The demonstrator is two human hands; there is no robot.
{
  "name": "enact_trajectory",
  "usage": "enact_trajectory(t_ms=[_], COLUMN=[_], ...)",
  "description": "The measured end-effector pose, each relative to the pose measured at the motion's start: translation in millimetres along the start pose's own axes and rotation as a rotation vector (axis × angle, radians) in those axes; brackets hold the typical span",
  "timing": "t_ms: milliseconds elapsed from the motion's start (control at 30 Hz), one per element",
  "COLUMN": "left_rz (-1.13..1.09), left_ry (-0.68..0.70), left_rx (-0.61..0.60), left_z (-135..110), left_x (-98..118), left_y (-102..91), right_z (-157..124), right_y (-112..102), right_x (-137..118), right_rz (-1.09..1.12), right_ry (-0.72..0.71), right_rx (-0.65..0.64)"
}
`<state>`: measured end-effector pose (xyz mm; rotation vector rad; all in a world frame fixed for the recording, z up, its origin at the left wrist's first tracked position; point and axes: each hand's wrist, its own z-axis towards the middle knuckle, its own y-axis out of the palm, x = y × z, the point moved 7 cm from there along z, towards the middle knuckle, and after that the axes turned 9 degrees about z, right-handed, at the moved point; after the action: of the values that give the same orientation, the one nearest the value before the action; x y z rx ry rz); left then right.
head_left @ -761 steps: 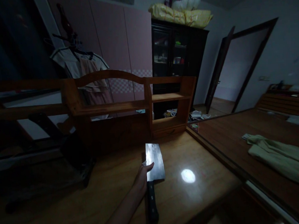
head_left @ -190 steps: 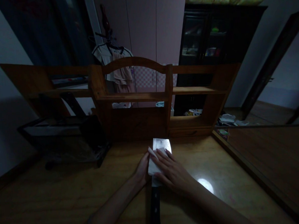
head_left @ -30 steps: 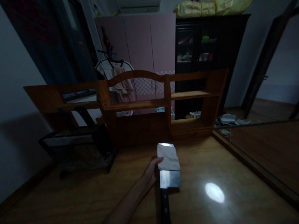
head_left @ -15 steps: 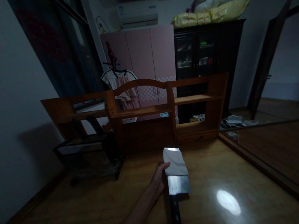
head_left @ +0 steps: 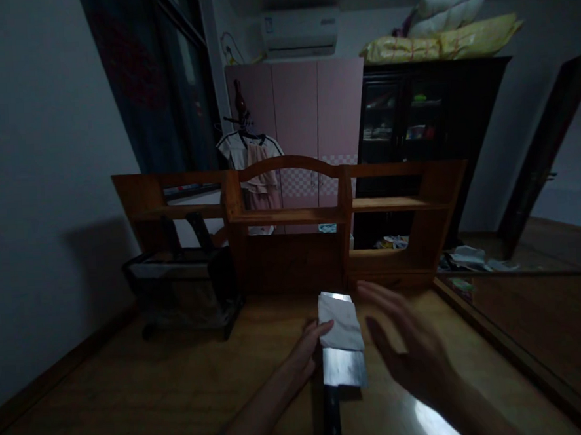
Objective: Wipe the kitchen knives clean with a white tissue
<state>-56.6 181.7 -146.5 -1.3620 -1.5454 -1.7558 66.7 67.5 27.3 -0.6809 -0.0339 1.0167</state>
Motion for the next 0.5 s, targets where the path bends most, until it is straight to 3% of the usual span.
enact_trajectory(t_ms=[133,200,333,500], left_rz=[0.013,-0.017,-0.188,-0.265], left_ry=[0.036,0.0,-0.148,-0.084], left_rx=[0.039,0.098,0.099,0.107], left_z=[1,4,7,8], left_x=[-1,-3,-5,6], left_y=[-3.1,-6.6,0.1,4.9], right_z=[-14,-23,-35,-39], right_y=[74,96,108,110], right_x=[38,58,79,87], right_rz=[-0.007,0.001,0.025,0.024], right_ry=[0.062,0.109,0.191,0.247], right_rx=[-0.349,-0.391,-0.42,-0.453])
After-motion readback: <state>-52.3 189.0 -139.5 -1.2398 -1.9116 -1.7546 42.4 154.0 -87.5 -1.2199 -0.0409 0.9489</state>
